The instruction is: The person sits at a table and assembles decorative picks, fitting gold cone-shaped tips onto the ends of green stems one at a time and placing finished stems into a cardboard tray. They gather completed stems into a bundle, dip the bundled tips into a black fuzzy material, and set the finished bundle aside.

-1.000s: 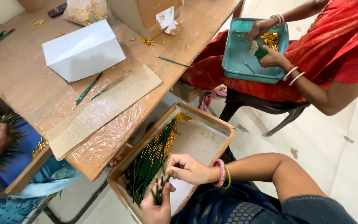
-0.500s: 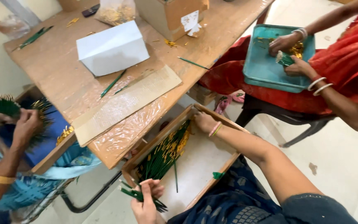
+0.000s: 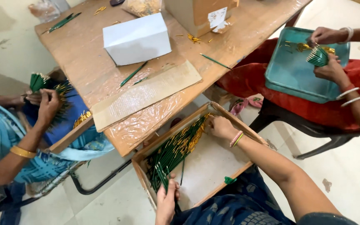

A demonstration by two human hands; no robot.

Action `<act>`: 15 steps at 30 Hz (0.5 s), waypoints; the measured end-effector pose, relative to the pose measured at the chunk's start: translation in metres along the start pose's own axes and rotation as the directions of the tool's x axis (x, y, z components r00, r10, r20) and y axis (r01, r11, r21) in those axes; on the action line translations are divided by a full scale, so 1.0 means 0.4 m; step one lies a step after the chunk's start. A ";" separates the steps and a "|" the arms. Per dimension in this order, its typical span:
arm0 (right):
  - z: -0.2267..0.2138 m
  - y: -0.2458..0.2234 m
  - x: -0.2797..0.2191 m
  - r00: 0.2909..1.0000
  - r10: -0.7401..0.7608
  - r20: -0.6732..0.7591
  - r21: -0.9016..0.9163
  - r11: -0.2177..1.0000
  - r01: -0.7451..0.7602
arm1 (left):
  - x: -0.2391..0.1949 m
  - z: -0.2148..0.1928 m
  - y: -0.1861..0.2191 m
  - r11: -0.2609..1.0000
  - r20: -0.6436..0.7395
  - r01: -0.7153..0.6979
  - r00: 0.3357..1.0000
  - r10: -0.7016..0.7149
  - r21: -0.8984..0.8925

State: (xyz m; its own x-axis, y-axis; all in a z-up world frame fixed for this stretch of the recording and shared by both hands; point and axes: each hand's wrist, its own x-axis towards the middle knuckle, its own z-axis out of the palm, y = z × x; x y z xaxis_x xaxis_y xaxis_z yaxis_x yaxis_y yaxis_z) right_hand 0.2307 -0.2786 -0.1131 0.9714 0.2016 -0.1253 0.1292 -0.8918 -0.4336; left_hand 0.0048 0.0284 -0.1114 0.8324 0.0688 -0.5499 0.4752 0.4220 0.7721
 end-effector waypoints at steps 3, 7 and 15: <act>-0.005 -0.011 -0.008 0.990 -0.137 -0.030 0.279 0.950 0.140 | 0.008 -0.021 -0.036 0.973 0.207 -0.193 0.964 0.165 0.127; -0.024 -0.049 -0.069 0.960 -0.281 0.018 0.640 0.740 0.205 | -0.084 0.094 0.118 0.946 0.076 -0.239 0.971 0.227 0.218; -0.180 -0.208 -0.239 0.916 -0.332 0.224 0.959 0.240 -0.148 | -0.121 0.168 0.179 0.880 0.231 -0.439 0.889 0.396 0.181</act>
State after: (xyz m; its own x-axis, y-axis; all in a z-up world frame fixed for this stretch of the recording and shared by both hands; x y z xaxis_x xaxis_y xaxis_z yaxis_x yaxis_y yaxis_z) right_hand 0.1414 -0.2527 -0.0005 0.8024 0.5718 -0.1708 -0.3035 0.1446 -0.9418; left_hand 0.0177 -0.0054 -0.0083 0.9938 0.0191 -0.1093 0.1042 0.1778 0.9785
